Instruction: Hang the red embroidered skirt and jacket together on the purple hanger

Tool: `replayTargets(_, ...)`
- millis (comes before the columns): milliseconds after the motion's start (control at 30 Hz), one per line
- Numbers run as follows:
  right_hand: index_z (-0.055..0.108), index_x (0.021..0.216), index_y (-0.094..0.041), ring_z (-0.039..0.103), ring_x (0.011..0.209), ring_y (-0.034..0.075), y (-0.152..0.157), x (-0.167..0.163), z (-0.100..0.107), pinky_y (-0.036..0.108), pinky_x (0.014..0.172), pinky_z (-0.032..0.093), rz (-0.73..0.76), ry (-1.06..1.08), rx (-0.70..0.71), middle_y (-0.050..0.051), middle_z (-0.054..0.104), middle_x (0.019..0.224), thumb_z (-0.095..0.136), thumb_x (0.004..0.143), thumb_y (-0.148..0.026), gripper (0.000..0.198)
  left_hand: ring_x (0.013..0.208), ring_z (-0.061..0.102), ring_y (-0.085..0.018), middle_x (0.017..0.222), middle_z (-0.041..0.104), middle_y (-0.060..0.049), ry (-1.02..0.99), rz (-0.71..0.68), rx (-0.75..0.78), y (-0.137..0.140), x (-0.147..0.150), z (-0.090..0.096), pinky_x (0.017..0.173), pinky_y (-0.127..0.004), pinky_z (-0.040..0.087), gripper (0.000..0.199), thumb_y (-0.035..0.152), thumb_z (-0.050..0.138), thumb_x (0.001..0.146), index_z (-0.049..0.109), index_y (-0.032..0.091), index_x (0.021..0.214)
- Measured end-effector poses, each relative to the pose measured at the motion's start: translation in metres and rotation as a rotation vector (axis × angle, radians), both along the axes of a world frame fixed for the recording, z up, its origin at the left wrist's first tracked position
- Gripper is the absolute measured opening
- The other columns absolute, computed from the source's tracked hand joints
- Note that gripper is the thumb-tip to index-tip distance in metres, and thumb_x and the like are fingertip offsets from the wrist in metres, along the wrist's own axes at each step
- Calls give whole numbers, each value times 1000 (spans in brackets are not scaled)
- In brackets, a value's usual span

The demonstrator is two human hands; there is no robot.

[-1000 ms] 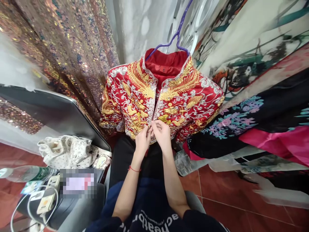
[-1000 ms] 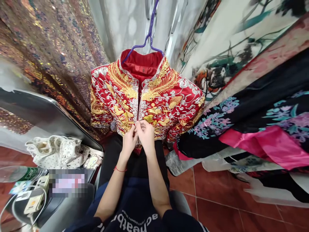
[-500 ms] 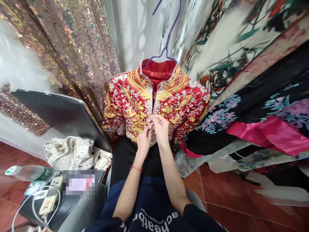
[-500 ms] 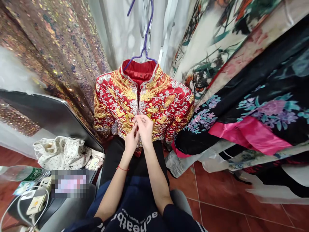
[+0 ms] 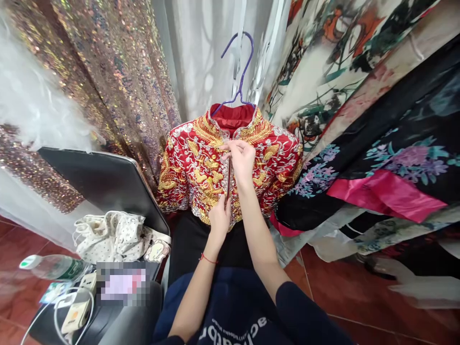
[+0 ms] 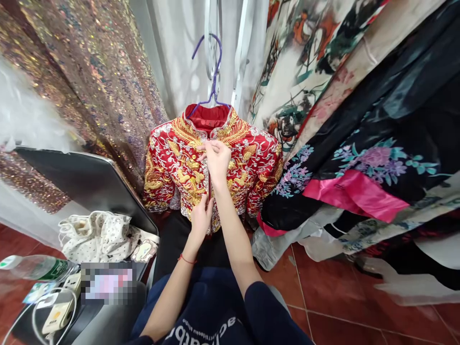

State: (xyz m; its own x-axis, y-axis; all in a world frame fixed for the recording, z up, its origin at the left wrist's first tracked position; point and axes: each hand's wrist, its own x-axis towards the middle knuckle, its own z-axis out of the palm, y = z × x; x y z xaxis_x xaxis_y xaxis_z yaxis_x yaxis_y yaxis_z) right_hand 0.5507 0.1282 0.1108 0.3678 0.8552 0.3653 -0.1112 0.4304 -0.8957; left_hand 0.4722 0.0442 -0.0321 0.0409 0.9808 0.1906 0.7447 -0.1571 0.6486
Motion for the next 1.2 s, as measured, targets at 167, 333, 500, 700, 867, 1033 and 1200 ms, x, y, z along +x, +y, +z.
replayTargets(167,62,80,-20,54,42,5,0,13,-5,21,44,44,28,-141,-17,-2,67,65,61,88,-33,16,71,66,-20,74,69,-5,123,-169,18,25,-25,39,63,-25,39,23,36,54,98,68,21,88)
replayTargets(333,64,81,-19,54,43,6,0,19,-9,21,46,46,61,-159,-25,-3,68,64,64,87,-39,21,82,64,-15,97,69,-5,-58,-180,526,71,-45,118,73,-25,47,32,27,49,99,59,20,128)
replayTargets(500,65,85,-19,54,41,7,0,16,-13,22,45,45,99,-157,-31,-2,67,64,63,88,-49,30,80,64,-16,101,68,-6,239,-233,660,106,-48,177,65,-25,42,31,27,49,99,63,20,126)
replayTargets(700,63,67,-21,60,53,13,1,19,-15,27,60,47,-377,-573,-83,0,68,63,63,89,-51,38,83,64,-17,98,70,-4,275,-208,744,118,-48,183,62,-29,42,22,27,46,101,67,24,102)
replayTargets(867,68,81,-21,65,75,17,-14,55,-4,32,76,49,-629,-923,177,4,73,80,52,98,-48,36,109,60,-25,123,63,-11,43,-134,869,143,-65,182,89,-37,49,46,49,65,89,56,24,127)
replayTargets(1033,65,123,-19,56,115,31,-9,117,0,47,96,41,-893,-1194,214,15,67,120,45,98,-59,52,118,55,-28,126,64,-12,40,-158,781,190,-104,168,101,-43,41,48,60,57,91,57,25,124)
replayTargets(1200,69,108,-21,58,90,24,8,146,9,38,84,39,-757,-1311,168,9,70,92,38,103,-47,41,89,60,-20,92,69,-5,24,-129,801,200,-111,166,90,-36,41,31,51,46,99,62,25,93)
